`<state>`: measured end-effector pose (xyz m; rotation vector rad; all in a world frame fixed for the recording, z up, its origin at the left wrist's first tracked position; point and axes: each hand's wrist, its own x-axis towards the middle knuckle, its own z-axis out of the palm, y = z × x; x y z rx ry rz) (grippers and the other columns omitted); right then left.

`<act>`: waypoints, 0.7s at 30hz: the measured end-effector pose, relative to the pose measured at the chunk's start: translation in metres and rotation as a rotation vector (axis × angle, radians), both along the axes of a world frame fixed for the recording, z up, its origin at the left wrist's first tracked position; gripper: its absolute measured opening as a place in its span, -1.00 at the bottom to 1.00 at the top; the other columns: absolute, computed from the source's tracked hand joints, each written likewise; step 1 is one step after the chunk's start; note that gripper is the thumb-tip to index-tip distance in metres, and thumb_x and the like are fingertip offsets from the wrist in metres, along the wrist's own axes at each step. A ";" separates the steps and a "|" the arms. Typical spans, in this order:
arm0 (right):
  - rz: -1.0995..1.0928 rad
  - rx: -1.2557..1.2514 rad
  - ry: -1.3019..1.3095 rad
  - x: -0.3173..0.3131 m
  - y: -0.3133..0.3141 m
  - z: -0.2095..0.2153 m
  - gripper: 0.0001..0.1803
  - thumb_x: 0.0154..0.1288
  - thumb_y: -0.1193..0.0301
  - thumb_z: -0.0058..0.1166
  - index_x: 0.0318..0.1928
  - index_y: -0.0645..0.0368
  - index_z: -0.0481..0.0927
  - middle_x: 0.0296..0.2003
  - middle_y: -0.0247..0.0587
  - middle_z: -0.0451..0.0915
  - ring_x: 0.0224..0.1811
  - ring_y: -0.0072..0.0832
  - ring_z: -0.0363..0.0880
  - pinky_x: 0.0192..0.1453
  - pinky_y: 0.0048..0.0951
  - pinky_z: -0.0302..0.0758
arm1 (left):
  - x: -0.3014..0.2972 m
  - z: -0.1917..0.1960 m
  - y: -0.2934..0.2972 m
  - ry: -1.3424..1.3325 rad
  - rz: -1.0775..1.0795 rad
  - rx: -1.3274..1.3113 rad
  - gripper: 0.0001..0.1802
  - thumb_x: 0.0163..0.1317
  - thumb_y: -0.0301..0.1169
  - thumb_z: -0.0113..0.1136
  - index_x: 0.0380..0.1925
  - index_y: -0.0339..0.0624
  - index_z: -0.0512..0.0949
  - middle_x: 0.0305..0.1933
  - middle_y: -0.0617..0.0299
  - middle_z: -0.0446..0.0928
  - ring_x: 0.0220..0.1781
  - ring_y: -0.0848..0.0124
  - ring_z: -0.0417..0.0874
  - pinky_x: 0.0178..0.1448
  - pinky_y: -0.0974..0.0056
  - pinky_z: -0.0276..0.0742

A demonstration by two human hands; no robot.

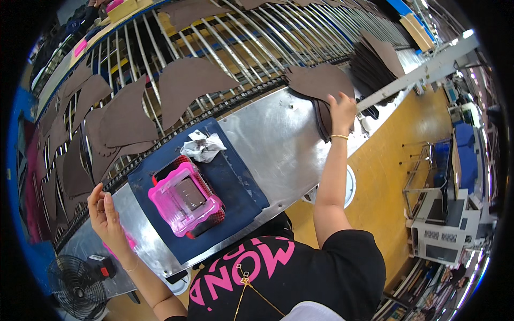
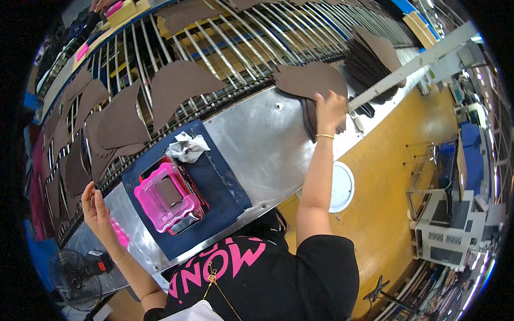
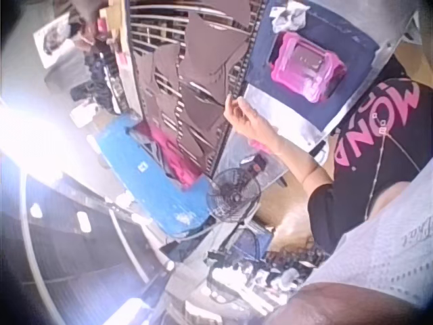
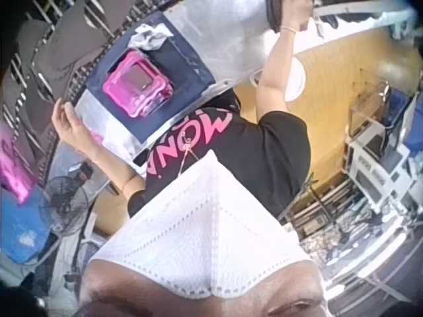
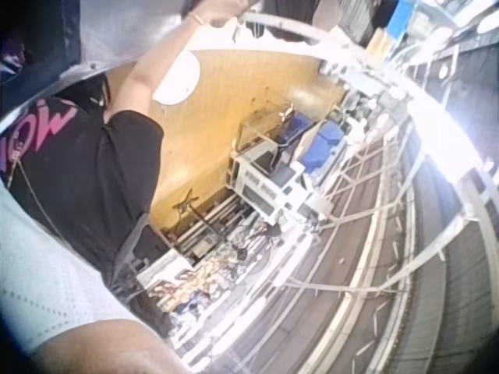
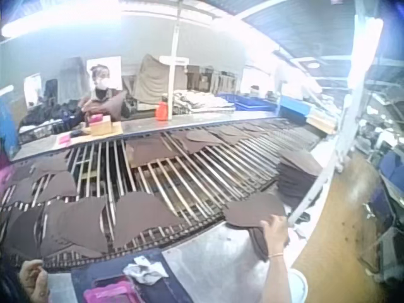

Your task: The person repeatedly picks up brown fabric pieces from a conveyor belt, briefly inspects them, and places them into a stack on the right side of the workstation. The person handles the pieces one at a time throughout the clip.

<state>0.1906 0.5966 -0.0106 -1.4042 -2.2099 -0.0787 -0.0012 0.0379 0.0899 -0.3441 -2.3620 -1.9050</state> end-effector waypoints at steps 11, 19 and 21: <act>-0.406 -0.299 -0.115 0.048 0.012 -0.005 -0.41 0.12 0.03 0.23 0.08 0.09 0.52 0.11 -0.03 0.45 0.21 -0.07 0.36 0.17 0.03 0.35 | 0.001 0.003 0.008 0.079 -0.100 -0.049 -0.68 0.31 -0.49 0.11 0.07 -0.22 0.46 -0.31 0.43 0.35 -0.48 0.72 0.15 -0.44 0.57 0.04; -0.459 -0.439 0.037 0.053 0.026 -0.004 -0.35 -0.04 0.01 0.37 0.05 0.03 0.55 0.15 -0.07 0.41 0.23 -0.09 0.34 0.21 0.04 0.33 | 0.004 0.001 -0.005 0.058 -0.075 -0.049 -0.68 0.31 -0.50 0.11 0.07 -0.23 0.45 -0.30 0.42 0.36 -0.48 0.73 0.16 -0.45 0.59 0.05; -0.471 -0.427 -0.029 0.046 0.017 0.010 -0.37 -0.05 0.02 0.37 0.02 0.06 0.56 0.16 -0.05 0.40 0.23 -0.10 0.35 0.18 0.03 0.35 | 0.003 -0.001 -0.004 0.059 -0.083 -0.046 -0.68 0.31 -0.51 0.11 0.07 -0.23 0.45 -0.30 0.42 0.36 -0.48 0.73 0.17 -0.44 0.59 0.05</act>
